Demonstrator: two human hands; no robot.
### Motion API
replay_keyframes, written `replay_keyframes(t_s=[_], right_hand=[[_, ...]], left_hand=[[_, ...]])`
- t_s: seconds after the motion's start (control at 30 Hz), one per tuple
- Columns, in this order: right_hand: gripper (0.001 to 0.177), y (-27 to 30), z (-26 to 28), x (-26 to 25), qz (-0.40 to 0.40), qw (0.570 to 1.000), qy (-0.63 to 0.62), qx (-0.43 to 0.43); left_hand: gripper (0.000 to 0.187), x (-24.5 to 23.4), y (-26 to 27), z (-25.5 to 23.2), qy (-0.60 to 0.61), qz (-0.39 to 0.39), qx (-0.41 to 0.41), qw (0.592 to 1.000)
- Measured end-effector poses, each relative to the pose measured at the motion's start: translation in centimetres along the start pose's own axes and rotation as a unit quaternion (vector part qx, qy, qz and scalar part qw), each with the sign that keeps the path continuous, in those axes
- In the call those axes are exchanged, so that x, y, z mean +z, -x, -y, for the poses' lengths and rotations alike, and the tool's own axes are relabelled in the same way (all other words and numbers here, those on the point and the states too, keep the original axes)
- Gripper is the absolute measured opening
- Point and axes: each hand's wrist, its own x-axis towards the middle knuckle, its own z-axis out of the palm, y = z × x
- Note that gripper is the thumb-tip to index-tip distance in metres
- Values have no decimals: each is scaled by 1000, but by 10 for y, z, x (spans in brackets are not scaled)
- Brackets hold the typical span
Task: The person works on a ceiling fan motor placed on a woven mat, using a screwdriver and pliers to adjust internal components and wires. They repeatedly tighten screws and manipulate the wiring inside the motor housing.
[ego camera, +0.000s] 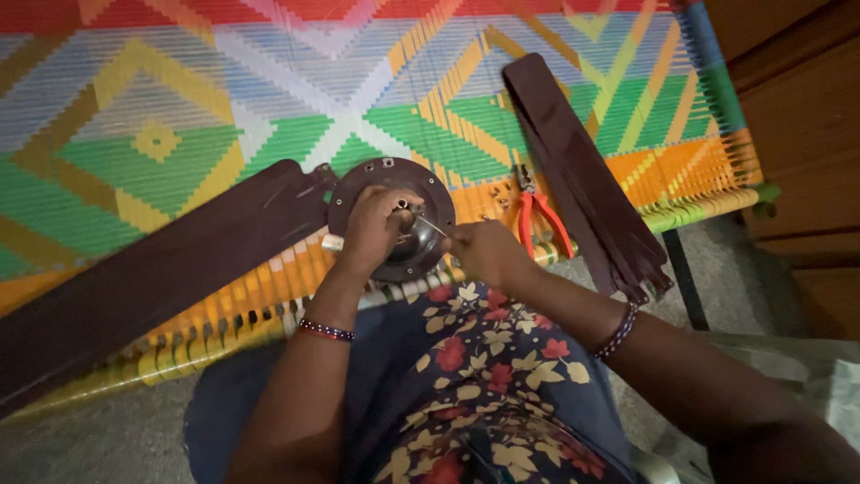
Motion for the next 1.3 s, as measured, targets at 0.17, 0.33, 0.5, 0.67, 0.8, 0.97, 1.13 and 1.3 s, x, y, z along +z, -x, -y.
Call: replay_keyframes(t_s=[0.17,0.33,0.5,0.67,0.8,0.97,1.13,1.3], right_hand=[[61,27,34,-1,-54,933,334,-125],[52,21,35,3,-81,949,278,-123],[38,-3,20,-13,37,968,-237,70],[43,7,5,-23,51,971,-230,25],[51,19,2,-14,-79,977,-89,-179],[37,36,6,-7,-117,991,-36,-60],[36,39,16,-10,-182,969,66,-150],[34,38,21,-10,-190,964,93,-162]], left_hand=[[24,0,4,-2,5,-22,17,1000],[26,1,1,6,10,-18,34,999],[25,0,3,2,23,-27,12,999],[27,-2,2,-5,3,-17,31,999],[28,-4,1,-7,-5,-17,37,999],[26,-2,0,-6,-9,-7,24,1000],[27,-2,0,-7,-3,-4,14,1000],[26,-1,1,-9,-5,-3,4,1000]])
